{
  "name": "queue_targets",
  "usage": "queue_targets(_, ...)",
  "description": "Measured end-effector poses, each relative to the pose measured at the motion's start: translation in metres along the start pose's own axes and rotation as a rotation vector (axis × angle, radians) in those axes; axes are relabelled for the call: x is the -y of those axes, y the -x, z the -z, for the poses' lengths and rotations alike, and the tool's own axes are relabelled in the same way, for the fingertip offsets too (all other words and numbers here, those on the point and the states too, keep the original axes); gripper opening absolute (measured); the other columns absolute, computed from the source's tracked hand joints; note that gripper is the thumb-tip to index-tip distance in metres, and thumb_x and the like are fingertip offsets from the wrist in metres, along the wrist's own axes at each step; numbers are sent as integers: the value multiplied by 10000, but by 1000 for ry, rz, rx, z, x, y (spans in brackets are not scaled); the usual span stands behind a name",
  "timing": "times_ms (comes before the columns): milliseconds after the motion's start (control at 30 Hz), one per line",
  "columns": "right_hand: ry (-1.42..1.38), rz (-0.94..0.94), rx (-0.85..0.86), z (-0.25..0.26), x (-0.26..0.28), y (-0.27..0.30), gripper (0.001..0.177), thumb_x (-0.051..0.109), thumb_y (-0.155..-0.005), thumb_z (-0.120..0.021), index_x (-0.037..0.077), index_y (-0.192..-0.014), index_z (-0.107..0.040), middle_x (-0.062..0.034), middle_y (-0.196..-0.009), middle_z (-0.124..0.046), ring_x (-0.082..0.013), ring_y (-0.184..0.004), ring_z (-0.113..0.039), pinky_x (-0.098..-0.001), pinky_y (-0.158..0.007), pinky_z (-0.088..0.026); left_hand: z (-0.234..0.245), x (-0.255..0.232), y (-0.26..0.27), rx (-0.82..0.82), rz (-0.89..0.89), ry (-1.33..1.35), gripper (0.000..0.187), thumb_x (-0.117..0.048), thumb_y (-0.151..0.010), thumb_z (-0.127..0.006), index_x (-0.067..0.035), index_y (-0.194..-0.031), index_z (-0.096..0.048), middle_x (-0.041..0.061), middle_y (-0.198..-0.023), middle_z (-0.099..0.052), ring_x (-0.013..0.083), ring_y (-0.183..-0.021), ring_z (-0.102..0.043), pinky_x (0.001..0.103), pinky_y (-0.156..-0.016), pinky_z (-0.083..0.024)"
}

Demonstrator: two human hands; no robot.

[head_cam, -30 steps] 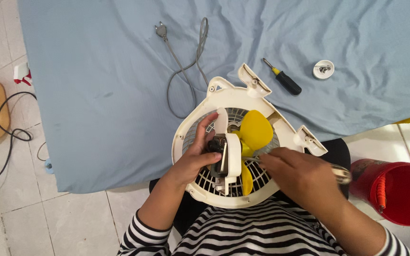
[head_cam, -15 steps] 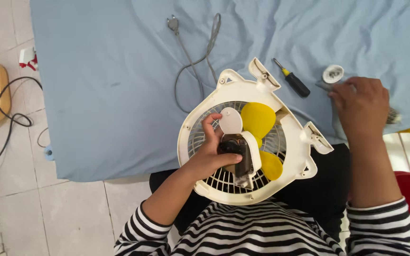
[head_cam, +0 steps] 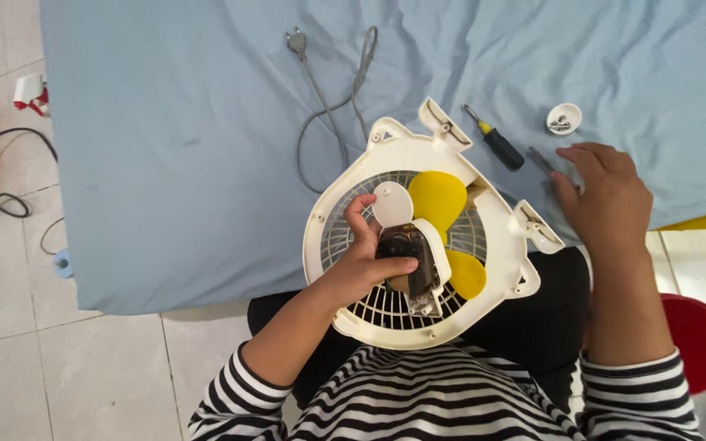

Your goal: The person reassembles an electric fan by placing the yellow fan blade onto the motor shaft, aligning it, and securing it with a screw using a screwdriver. The person then manually rotates the blade to check alignment.

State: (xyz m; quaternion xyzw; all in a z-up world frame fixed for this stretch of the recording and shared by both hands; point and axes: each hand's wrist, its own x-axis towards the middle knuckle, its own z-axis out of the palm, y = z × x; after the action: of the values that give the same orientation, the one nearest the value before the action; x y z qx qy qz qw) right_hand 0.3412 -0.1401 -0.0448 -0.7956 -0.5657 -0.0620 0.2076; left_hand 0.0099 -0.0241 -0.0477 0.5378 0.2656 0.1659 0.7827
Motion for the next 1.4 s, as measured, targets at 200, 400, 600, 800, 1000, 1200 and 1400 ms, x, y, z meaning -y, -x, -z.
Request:
queue_targets(200,-285,262,59,44,73,17,196,157,-783,-792,139,-976,-767,-71,-1133,-724,-263,-992,-656,-428,-820,-537,-4,-1,-4,-10,-64,85,1229,-69,-822,-790,-244,-1520,207,177,-1519,-389,287,-1416,-397,438,-1179,-364)
queue_targets(400,-59,777,-10,55,122,26,439,439,-867,-743,297,-1279,-684,21,-1263,-629,-204,-1140,-581,-446,-963,-471,-1,-2,-2,-22,-80,-81,1251,-127,-881,-799,-219,-1575,237,192,-1636,-265,311,-1549,-273,442,-1251,-269)
queue_targets(600,-216,621,70,54,126,26,529,431,-827,-784,238,-1297,-639,-39,-1323,-592,-245,-1178,-565,-446,-978,-479,1,-3,-6,-35,-106,-47,1223,-95,-872,-791,-187,-1582,200,189,-1640,-195,304,-1566,-196,451,-1263,-225)
queue_targets(800,-677,66,319,41,140,34,885,344,-670,-913,29,-1370,-471,-151,-1376,-589,-339,-1267,-598,-427,-1013,-505,3,-3,-3,-21,-166,78,1127,-59,-878,-790,-166,-1565,96,166,-1593,-251,288,-1550,-245,442,-1264,-269)
queue_targets(1000,-641,15,307,40,144,29,821,260,-675,-915,56,-1348,-490,-98,-1289,-675,-259,-1182,-681,-362,-973,-543,7,-7,3,-9,-83,149,1100,-13,-851,-756,-188,-1571,57,145,-1562,-306,295,-1488,-342,438,-1204,-365)
queue_targets(1200,-717,48,288,52,144,20,729,176,-681,-893,64,-1316,-553,-84,-1268,-677,-241,-1168,-682,-374,-992,-543,6,-12,9,-13,-113,209,1033,62,-855,-693,-215,-1614,-49,140,-1566,-319,283,-1524,-346,440,-1235,-352)
queue_targets(1400,-388,283,193,60,157,25,643,188,-671,-912,131,-1245,-625,-64,-1172,-709,-271,-1023,-673,-399,-799,-544,-10,-16,16,-185,-42,684,738,-134,-871,-723,-205,-1448,-268,123,-1374,-450,316,-1267,-481,519,-1020,-465)
